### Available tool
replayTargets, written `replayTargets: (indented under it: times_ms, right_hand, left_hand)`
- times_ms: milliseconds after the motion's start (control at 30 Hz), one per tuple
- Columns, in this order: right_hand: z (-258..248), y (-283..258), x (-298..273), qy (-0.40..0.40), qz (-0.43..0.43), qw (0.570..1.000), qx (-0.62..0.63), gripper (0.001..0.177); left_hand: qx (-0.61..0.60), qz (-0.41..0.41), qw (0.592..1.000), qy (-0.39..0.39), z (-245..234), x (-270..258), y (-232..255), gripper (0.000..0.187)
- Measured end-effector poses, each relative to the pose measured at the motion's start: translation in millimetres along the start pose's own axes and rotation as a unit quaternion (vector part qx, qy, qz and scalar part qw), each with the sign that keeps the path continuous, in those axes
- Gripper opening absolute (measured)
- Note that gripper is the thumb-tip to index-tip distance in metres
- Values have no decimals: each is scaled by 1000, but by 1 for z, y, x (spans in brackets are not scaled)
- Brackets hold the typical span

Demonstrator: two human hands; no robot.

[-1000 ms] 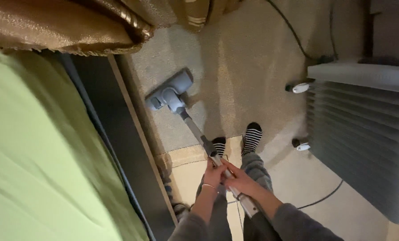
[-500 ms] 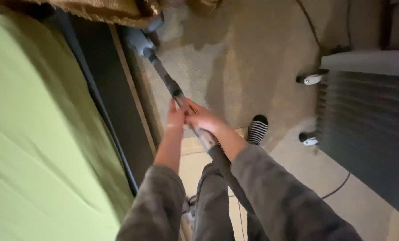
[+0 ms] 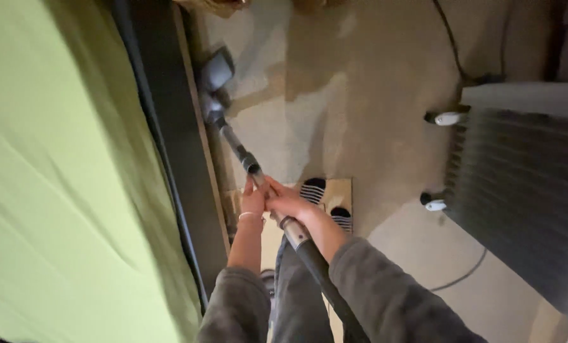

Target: Vacuuming a rug and floor area using a canister vacuum and switching between the floor head and crevice tool.

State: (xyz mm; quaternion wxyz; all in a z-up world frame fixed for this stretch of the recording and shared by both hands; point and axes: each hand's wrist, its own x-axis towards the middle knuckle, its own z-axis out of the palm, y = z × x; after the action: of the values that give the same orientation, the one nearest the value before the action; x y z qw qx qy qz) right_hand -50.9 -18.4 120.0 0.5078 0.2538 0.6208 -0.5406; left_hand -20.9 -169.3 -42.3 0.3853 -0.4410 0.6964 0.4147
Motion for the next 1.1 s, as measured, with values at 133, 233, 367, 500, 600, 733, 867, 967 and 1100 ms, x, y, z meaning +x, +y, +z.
replayTargets:
  times_ms: [133,233,367,500,600,733,867,967,1100]
  right_hand:
    - [33,74,6,-46,-2,998,46,104]
    - [36,90,-35,-73,41,996,-19,102]
    - [76,174,-18,-91,41,995,6,100]
    - [97,285,-19,-87,54,995,15,100]
    - [98,329,-41,-84,78,993,39,92]
    - [72,331,-84,-111,145,983,-9,94]
    - [38,319,-112,-93,125,985,-68,92]
    - [29,319,-108,-20,25,994,-109,91]
    - [1,242,-111,19,-18,999,-26,92]
  left_hand:
    - [60,-49,997,9,-10,-69,-34,81]
    - [19,-67,997,17,3,-57,-113,83]
    - [20,-79,997,0,17,-62,-202,85]
    - [43,-117,992,-3,47,-86,-291,85]
    - [116,-123,985,-26,72,-106,-324,87]
    - [-17,-88,996,-4,111,-138,-351,52]
    - [-21,-69,997,-16,131,-160,-318,73]
    - [-2,-58,997,-50,132,-175,-258,85]
    - [3,-35,997,-66,114,-197,-143,83]
